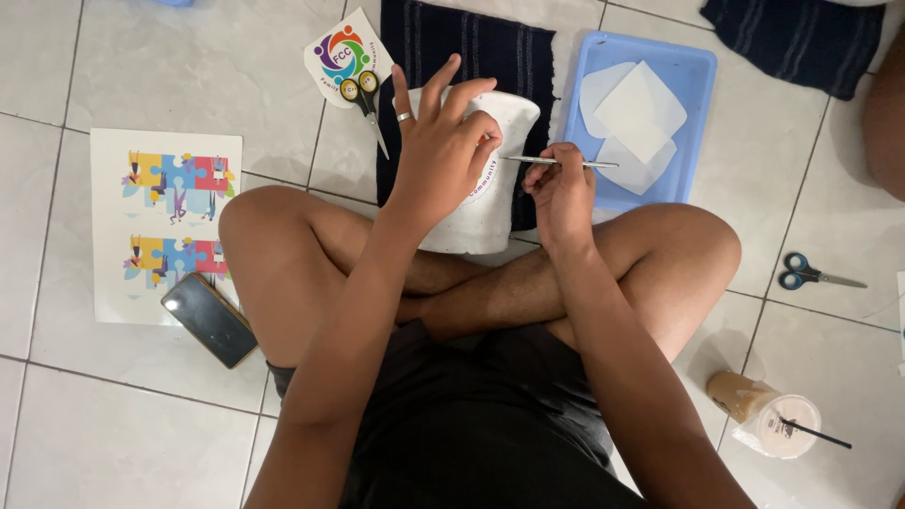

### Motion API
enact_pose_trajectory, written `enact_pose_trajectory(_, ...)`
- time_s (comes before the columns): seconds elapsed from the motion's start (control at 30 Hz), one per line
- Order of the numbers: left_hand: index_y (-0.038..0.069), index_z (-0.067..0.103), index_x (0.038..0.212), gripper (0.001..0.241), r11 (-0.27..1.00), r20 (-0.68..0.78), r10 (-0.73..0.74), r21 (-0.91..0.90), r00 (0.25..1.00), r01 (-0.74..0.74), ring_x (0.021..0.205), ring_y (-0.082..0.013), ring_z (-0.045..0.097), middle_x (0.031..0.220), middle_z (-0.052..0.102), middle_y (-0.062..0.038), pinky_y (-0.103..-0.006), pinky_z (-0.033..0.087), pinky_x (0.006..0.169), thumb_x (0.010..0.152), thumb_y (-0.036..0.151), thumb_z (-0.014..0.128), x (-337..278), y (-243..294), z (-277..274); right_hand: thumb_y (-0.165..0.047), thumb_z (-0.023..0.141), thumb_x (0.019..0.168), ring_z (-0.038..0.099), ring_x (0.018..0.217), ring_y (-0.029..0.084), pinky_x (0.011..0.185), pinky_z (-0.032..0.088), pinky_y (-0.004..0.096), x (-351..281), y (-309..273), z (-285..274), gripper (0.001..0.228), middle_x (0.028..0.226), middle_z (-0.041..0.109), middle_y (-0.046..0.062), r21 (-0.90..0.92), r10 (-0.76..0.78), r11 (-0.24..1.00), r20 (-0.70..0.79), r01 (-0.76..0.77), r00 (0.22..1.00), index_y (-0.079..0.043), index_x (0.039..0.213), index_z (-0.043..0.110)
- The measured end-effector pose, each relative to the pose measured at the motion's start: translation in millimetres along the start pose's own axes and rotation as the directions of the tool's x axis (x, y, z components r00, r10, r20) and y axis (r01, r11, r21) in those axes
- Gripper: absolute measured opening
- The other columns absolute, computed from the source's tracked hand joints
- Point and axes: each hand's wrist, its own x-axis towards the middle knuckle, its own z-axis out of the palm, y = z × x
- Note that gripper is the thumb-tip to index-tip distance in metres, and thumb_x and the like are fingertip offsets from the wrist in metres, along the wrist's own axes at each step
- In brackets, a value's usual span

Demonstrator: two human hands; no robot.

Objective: The person sits on the floor and uses a metal tool to scrape and peel a colorful logo sticker off the side of a white ceramic pot. They work around the edges and center of the sticker, lifting the material and discarding pieces into a nearby red bucket.

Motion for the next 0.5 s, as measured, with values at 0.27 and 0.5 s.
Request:
enact_pose_trajectory(0.27, 0.018, 0.062, 0.087, 0.013, 0.992, 0.042, -0.091, -0.089, 0.995, 0.095, 0.138, -0.034, 0.03, 0.131, 0.051, 0.001, -0.0747, 0.004, 0.109, 0.096, 0.019, 0.072, -4, 3, -9, -0.019, 0.051, 0.081, 0.044, 0.056, 0.017, 0.058, 0.037, 0.031, 0, 0, 0, 0.014, 0.055, 0.047, 0.006, 0.008, 0.003, 1.0, 0.003, -0.003, 1.0, -0.007, 0.074, 0.052)
enact_pose_trajectory(0.5, 0.019, 0.063, 0.084, 0.014, 0.988, -0.022, -0.07, -0.138, 0.997, 0.066, 0.12, -0.0277, 0.042, 0.118, 0.056, 0.005, -0.0667, 0.01, 0.111, 0.095, 0.019, 0.073, -10, 7, -22, -0.019, 0.051, 0.081, 0.045, 0.056, 0.018, 0.059, 0.038, 0.031, 1, 0, -1, 0.014, 0.054, 0.049, 0.006, 0.008, 0.003, 1.0, 0.019, -0.003, 1.0, -0.006, 0.075, 0.053)
